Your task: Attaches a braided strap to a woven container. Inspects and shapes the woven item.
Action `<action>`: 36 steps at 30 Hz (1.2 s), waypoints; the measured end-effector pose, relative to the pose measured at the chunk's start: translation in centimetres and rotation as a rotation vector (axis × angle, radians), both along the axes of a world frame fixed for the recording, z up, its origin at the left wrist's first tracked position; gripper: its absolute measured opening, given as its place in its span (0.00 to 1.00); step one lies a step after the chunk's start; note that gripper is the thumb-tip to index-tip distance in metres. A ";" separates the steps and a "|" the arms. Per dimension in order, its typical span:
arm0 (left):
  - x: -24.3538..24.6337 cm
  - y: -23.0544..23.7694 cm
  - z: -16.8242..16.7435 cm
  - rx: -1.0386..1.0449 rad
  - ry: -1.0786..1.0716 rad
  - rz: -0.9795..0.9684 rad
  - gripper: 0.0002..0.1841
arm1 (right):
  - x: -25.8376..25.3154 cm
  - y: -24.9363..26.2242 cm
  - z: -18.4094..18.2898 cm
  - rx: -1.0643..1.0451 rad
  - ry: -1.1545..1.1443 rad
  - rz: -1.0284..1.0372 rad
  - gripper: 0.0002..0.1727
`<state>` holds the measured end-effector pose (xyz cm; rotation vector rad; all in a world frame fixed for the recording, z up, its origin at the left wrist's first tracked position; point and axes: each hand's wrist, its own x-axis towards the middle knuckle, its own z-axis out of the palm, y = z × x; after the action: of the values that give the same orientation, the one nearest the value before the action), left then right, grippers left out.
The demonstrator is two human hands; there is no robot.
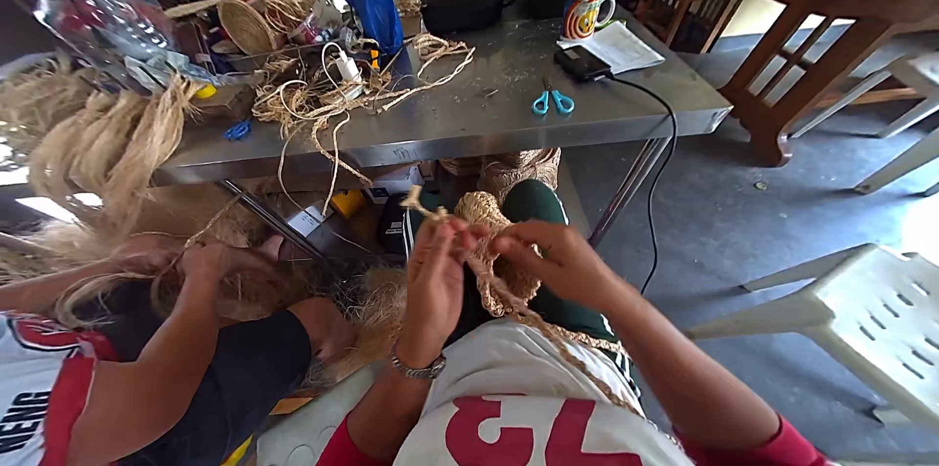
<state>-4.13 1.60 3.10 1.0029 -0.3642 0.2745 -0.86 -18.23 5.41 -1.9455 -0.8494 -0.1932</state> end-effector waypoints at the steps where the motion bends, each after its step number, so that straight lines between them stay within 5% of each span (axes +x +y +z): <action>1: 0.3 1.5 0.1 -0.032 0.012 0.056 0.13 | 1.8 -0.5 0.8 -0.047 -0.046 -0.071 0.20; 6: 0.6 7.8 0.7 -0.049 0.081 0.335 0.16 | 14.1 -2.7 3.2 -0.204 -0.272 -0.422 0.28; 10: -0.5 10.7 0.1 0.017 0.153 0.464 0.19 | 19.4 -3.4 2.2 -0.438 -0.170 -0.575 0.39; 13: -1.1 12.0 -0.5 0.049 0.197 0.514 0.22 | 19.6 -3.0 0.6 -0.473 -0.194 -0.612 0.32; 20: -2.1 12.7 -2.8 0.038 0.234 0.567 0.10 | 16.6 -3.7 0.7 -0.402 -0.247 -0.660 0.16; 25: -2.4 12.2 -3.3 0.077 0.251 0.593 0.10 | 15.4 -3.8 2.5 -0.332 -0.141 -0.737 0.20; 28: -1.9 11.4 -3.4 0.135 0.228 0.581 0.09 | 14.3 -2.2 3.1 0.100 0.161 -0.615 0.24; 31: -1.3 10.5 -3.2 0.190 0.190 0.572 0.07 | 11.0 1.9 3.7 0.664 0.592 -0.211 0.20; 36: -1.0 10.1 -3.3 0.268 0.117 0.607 0.05 | 5.0 8.7 0.9 0.732 1.007 0.306 0.17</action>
<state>-5.14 11.69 -0.16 1.3762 0.0226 0.7247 4.13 -9.52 6.31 -0.9791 -0.2946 0.5536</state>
